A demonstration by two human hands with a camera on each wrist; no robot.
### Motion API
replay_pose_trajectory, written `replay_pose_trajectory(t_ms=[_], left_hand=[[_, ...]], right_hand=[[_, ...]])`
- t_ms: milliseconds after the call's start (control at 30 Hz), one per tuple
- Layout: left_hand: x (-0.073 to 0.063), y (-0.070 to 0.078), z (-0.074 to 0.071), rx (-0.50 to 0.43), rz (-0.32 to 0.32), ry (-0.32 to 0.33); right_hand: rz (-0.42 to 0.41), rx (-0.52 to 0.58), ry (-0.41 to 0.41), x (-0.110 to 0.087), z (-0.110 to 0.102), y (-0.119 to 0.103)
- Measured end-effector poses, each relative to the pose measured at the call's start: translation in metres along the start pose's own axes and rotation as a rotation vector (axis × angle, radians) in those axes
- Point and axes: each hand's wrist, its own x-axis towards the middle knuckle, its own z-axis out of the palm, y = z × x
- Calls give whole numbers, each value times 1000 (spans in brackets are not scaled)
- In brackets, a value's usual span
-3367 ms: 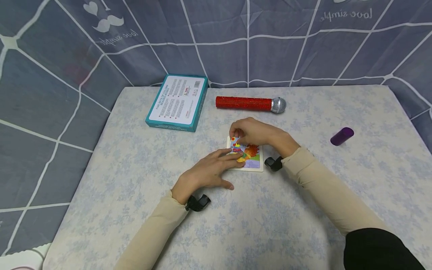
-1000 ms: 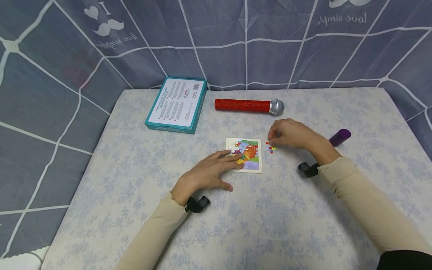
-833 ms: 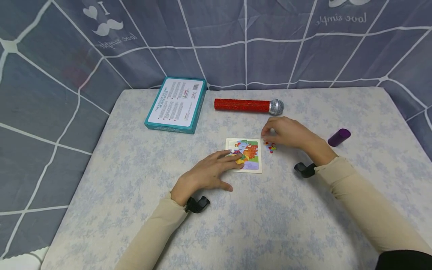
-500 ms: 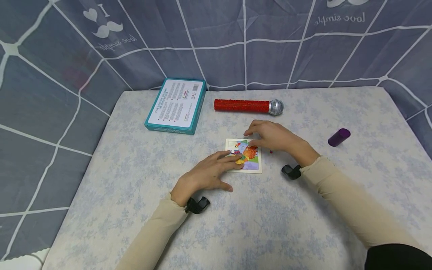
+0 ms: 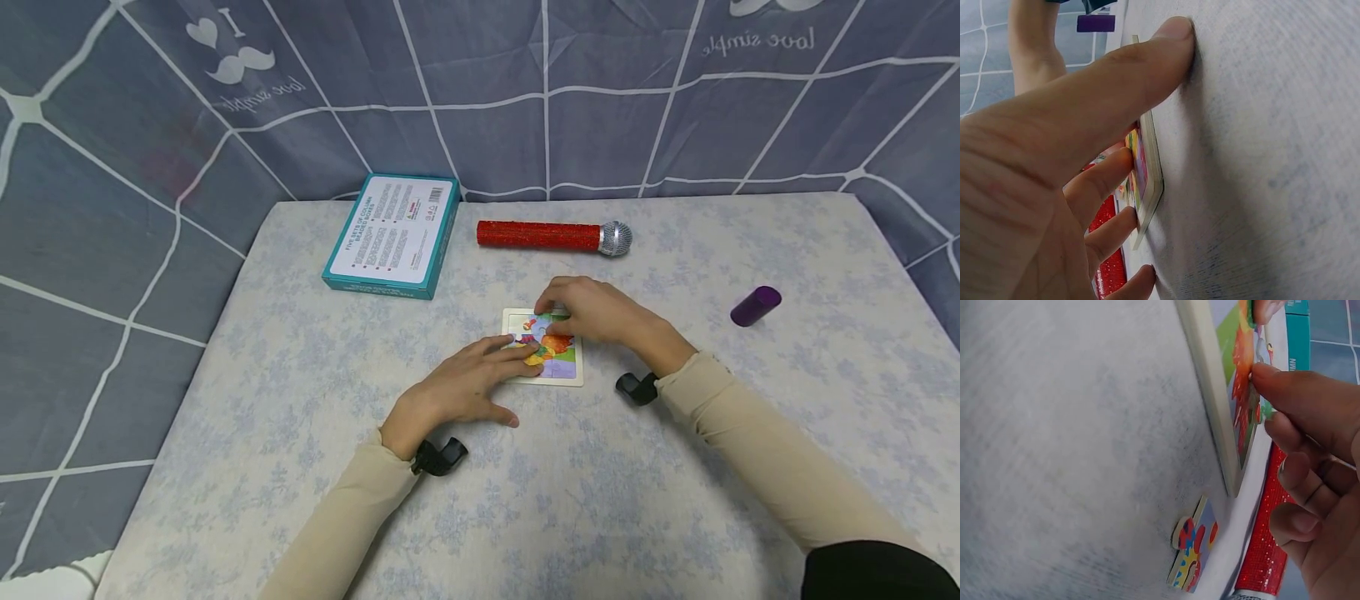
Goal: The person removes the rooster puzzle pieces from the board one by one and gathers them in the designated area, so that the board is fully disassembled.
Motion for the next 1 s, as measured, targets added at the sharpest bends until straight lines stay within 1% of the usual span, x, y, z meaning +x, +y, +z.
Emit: replay_pose_trajectory(t_ms=[67,267,367,600,800,1000], left_hand=[[0,0,0,-1,-2,-2],[1,0,0,-8,-8,-4],[0,0,0,-13,-12,-2],[0,0,0,-11,-2,4],[1,0,0,-2,-4,2],[1,1,0,0,-16,-10]], right_hand=[[13,42,15,0,1,0],[2,164,65,0,3,0],[19,237,83,-2,3,2],[86,379,72,-5,2,8],[140,435,80,-13,-2,15],[200,456,88,-29,-8,31]])
